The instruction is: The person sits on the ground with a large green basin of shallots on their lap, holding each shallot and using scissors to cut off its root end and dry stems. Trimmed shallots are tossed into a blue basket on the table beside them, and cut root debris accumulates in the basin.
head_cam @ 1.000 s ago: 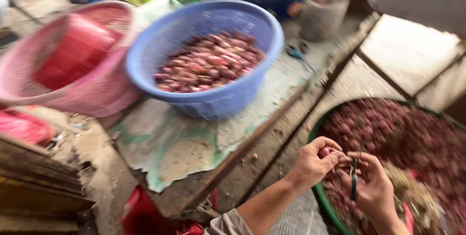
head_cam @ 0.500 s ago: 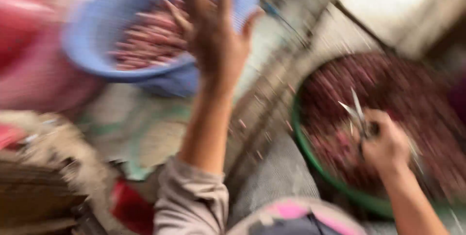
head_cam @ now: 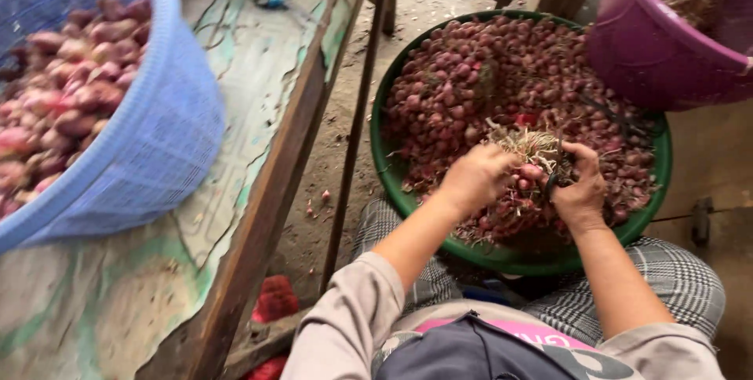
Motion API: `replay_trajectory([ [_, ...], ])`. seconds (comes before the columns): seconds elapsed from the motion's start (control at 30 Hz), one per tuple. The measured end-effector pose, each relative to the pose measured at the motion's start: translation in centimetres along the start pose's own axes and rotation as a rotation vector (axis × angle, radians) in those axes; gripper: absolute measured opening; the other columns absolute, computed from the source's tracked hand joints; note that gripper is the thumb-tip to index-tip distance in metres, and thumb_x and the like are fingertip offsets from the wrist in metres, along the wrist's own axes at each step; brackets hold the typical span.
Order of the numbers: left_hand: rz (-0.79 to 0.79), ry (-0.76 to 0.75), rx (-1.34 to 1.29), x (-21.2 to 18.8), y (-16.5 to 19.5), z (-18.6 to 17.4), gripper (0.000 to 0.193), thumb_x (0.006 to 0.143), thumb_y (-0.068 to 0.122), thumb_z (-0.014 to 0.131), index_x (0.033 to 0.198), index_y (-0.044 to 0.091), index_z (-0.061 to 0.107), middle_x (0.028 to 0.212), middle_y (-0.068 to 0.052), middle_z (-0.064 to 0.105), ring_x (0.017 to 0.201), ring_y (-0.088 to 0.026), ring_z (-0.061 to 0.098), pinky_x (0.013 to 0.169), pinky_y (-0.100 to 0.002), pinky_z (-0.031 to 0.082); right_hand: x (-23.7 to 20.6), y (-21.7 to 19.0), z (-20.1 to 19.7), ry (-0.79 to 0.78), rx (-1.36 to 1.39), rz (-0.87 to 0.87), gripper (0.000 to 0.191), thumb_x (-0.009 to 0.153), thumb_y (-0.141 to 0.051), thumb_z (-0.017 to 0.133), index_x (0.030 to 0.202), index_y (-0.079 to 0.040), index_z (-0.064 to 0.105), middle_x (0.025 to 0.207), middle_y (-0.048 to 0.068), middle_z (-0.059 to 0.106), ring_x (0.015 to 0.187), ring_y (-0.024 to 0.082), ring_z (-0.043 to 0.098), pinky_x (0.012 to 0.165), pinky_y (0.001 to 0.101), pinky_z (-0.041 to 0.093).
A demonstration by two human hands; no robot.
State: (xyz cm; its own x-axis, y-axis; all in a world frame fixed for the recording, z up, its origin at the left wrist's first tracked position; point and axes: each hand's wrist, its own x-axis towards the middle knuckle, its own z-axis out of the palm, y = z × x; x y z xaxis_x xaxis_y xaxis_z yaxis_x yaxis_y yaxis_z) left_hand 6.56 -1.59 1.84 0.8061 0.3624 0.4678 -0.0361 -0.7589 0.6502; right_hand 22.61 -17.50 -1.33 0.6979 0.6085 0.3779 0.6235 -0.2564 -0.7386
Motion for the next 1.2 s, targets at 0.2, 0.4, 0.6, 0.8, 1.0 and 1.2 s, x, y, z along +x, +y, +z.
replay_trajectory([
  [0.2,-0.1,-0.054,-0.035,0.6,-1.1,3.4,0.046,0.078,0.021,0.082,0.122,0.019,0.068,0.118,-0.007,0.065,0.111,-0.032,0.064,0.093,-0.042,0.055,1.2,0.6,1.4,-0.015,0.34,-0.022,0.056,0.094,-0.006,0.081,0.142,-0.009,0.051,0.125,0.01,0.067,0.111,0.018,0.066,0.098,0.0317,0.056],
  [0.4,-0.185,-0.12,-0.031,0.7,0.1,0.6,0.049,0.076,0.025,0.083,0.121,0.017,0.067,0.119,-0.008,0.063,0.11,-0.034,0.062,0.088,-0.045,0.054,2.0,-0.6,-0.2,-0.163,0.31,-0.017,0.067,0.079,0.0,0.08,0.138,-0.007,0.048,0.125,0.01,0.065,0.115,0.02,0.064,0.1,0.033,0.052],
  [0.6,-0.086,0.131,0.15,1.1,3.6,-2.5,0.036,0.078,0.03,0.082,0.108,0.014,0.072,0.109,-0.008,0.066,0.106,-0.032,0.062,0.088,-0.046,0.05,1.2,-2.1,-2.9,-0.167,0.057,0.055,0.074,0.075,-0.005,0.09,0.139,-0.003,0.051,0.128,0.018,0.064,0.124,0.028,0.058,0.102,0.0375,0.045],
  [0.8,-0.168,0.049,-0.023,-0.2,3.9,-4.7,0.021,0.088,0.023,0.077,0.102,0.008,0.074,0.105,-0.009,0.068,0.102,-0.031,0.063,0.088,-0.043,0.052,-0.5,-3.1,-4.3,-0.104,0.145,0.161,0.054,0.084,-0.009,0.085,0.129,-0.004,0.057,0.107,0.011,0.074,0.1,0.023,0.071,0.088,0.0338,0.057],
  [1.0,-0.104,0.012,-0.18,-1.5,4.6,-3.2,0.014,0.089,0.017,0.075,0.098,0.008,0.074,0.102,-0.01,0.07,0.1,-0.03,0.067,0.088,-0.042,0.055,-1.8,-5.2,-1.1,-0.111,0.288,0.012,0.053,0.082,-0.009,0.083,0.125,-0.004,0.054,0.112,0.007,0.074,0.101,0.014,0.072,0.089,0.0305,0.058],
  [1.2,0.0,-0.084,-0.452,-1.6,8.7,-5.2,0.008,0.092,0.011,0.075,0.098,0.007,0.072,0.096,-0.007,0.071,0.09,-0.024,0.071,0.084,-0.036,0.057,-1.0,-5.8,0.3,-0.058,0.109,0.023,0.05,0.078,-0.011,0.087,0.121,-0.008,0.062,0.107,0.007,0.075,0.098,0.018,0.071,0.09,0.0307,0.058],
])
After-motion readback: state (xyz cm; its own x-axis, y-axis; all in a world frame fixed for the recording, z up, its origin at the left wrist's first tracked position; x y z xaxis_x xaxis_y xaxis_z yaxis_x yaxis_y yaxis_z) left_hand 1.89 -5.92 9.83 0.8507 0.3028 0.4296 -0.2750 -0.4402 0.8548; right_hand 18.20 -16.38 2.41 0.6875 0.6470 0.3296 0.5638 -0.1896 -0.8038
